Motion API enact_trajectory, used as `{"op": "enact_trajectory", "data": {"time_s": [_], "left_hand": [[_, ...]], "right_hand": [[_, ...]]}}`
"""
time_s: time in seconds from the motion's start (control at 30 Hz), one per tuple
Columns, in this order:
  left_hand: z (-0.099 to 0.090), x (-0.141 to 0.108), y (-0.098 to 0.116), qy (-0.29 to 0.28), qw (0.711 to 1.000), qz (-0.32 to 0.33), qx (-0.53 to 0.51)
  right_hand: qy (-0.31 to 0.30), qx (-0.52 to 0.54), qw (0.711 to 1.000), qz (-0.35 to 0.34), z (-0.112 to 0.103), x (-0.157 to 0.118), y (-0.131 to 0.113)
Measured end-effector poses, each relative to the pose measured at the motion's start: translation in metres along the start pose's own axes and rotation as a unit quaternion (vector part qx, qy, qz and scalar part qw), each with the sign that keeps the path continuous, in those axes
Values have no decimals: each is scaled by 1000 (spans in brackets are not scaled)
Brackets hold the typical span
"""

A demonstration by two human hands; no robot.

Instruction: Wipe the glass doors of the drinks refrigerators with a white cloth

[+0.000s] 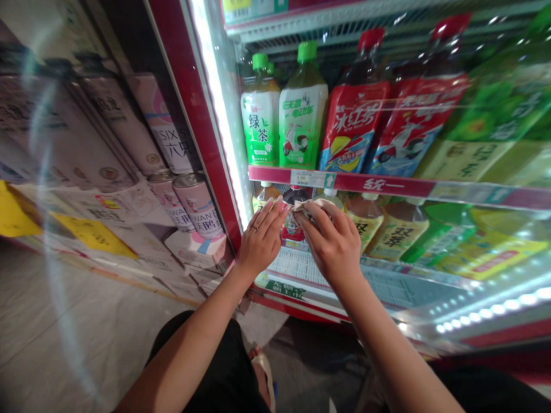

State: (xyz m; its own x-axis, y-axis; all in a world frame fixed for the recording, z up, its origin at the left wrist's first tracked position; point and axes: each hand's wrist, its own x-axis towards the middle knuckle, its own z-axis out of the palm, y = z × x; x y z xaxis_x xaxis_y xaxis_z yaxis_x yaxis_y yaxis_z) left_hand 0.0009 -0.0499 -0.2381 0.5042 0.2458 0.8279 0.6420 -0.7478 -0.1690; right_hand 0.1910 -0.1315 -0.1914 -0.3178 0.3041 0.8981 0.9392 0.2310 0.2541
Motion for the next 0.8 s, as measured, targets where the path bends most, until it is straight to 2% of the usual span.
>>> {"op": "enact_trajectory", "data": {"time_s": [0.33, 0.53, 0.8], "left_hand": [[0, 1, 1, 7, 1000, 4, 12], [1, 0, 1, 8, 1000, 4, 1], [-1, 2, 2, 30, 999, 6, 11]], "right_hand": [[-11, -18, 999, -28, -2, -1, 1], [2, -10, 1000, 1, -2, 4, 0], [-19, -9, 999, -24, -1, -8, 1]]}}
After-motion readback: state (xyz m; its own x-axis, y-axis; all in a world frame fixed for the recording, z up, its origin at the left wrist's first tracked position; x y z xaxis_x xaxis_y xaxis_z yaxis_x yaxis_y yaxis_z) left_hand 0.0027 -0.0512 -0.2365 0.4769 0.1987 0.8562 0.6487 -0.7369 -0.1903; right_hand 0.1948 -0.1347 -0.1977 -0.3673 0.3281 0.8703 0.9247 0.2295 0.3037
